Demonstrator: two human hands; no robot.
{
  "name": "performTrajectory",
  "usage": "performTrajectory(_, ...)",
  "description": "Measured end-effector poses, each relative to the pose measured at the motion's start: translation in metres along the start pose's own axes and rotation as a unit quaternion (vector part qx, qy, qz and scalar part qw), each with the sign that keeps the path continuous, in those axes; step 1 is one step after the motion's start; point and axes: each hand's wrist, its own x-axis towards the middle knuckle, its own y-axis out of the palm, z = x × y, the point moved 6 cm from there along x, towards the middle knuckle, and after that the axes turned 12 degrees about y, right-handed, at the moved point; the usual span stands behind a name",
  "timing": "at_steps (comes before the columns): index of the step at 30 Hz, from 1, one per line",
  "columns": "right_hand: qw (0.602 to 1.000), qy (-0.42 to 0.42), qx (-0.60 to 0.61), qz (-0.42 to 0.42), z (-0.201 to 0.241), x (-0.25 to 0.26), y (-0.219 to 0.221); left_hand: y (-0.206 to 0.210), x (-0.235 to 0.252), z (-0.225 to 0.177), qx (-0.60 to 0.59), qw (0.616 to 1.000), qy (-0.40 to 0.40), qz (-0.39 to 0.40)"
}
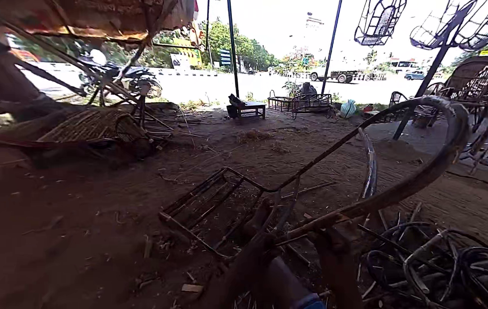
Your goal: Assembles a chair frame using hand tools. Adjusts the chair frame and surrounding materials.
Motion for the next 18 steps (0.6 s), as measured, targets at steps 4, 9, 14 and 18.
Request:
performTrajectory(4, 0.974, -0.041, 0.178, 0.132, 0.029, 0.042, 0.086, -0.044, 0.005, 0.012, 0.082, 0.977, 0.039, -0.191)
performTrajectory(9, 0.981, -0.063, 0.167, 0.075, 0.122, 0.063, 0.228, -0.145, -0.028, -0.031, 0.262, 0.878, -0.034, -0.399)
performTrajectory(14, 0.974, -0.082, 0.119, 0.175, 0.238, 0.012, 0.311, -0.223, -0.103, -0.110, 0.398, 0.742, -0.052, -0.537)
performTrajectory(18, 0.934, -0.132, 0.206, 0.259, 0.279, -0.049, 0.329, -0.243, -0.168, -0.155, 0.477, 0.685, -0.055, -0.548)
